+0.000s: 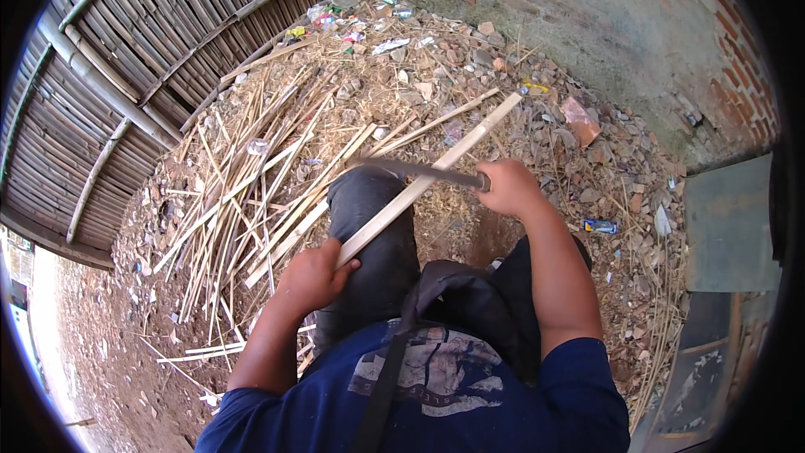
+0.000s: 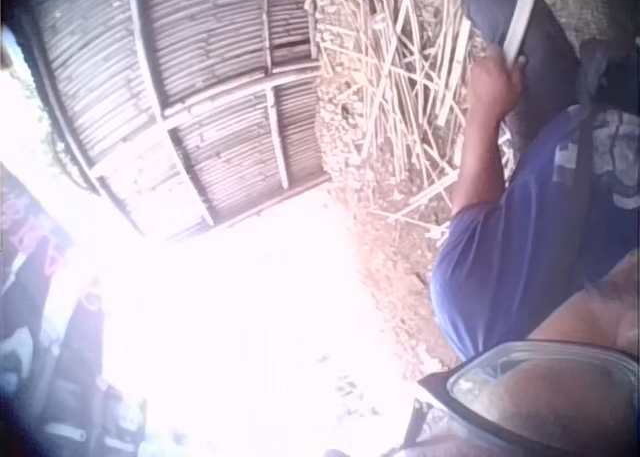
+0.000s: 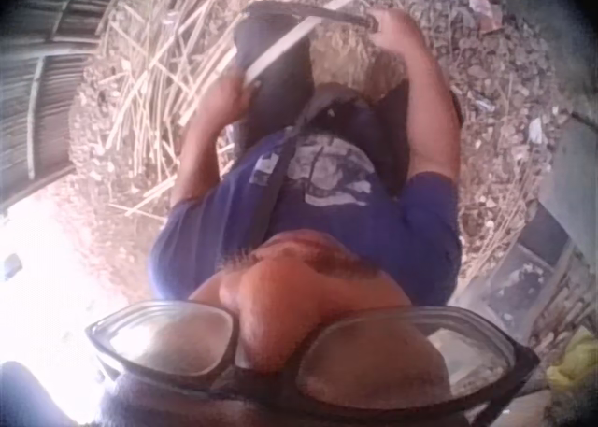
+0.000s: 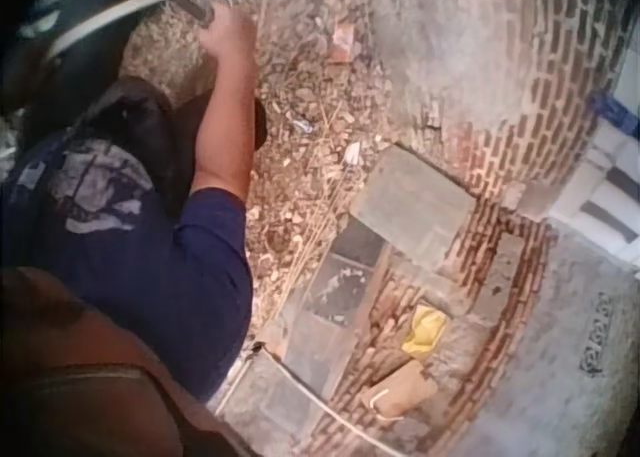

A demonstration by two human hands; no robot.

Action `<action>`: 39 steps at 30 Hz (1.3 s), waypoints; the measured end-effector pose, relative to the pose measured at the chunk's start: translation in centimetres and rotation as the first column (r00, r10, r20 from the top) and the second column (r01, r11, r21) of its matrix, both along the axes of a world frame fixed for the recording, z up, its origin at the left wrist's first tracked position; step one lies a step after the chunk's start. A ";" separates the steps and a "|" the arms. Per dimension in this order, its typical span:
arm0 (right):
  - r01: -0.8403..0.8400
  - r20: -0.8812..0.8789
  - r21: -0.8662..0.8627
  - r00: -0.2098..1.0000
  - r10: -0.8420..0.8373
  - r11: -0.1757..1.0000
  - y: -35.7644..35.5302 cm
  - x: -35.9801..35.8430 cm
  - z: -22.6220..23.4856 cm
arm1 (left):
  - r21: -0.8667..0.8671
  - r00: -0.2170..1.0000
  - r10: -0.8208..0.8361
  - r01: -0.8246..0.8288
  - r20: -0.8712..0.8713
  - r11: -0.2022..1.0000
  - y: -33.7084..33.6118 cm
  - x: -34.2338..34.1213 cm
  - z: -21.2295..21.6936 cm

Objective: The person uses a machete to shave and smooth long strips of bamboo or wood, removing fibers and evening the surfaces by running the blade along the length of the strips.

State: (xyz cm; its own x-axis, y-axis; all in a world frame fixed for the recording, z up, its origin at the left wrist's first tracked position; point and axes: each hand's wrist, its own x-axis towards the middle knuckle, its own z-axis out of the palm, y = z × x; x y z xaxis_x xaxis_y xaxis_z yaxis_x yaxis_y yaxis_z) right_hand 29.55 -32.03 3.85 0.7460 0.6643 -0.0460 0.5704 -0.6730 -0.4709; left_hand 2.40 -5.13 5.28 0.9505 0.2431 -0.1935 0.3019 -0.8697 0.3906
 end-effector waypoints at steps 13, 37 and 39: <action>0.032 0.066 0.035 0.997 -0.035 0.999 -0.9 0.9 -1.0 | -0.022 0.999 -0.046 0.046 -0.006 0.999 0.5 0.5 -0.6; 0.342 -0.160 0.293 0.938 -0.307 0.893 -2.9 6.3 -7.0 | 0.055 0.998 -0.009 0.006 0.058 0.998 -0.5 -0.1 -0.8; 0.393 -0.142 0.268 0.919 -0.368 0.880 -2.9 5.7 -5.9 | 0.048 0.998 -0.014 0.012 0.057 0.999 -0.2 0.1 -1.2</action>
State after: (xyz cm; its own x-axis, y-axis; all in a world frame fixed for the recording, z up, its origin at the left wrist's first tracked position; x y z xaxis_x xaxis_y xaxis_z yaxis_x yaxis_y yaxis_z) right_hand 35.26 -34.91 -2.00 0.9456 0.3240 0.0285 0.2473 -0.6594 -0.7099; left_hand 2.51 -5.31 4.09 0.9629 0.2381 -0.1271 0.2686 -0.8913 0.3653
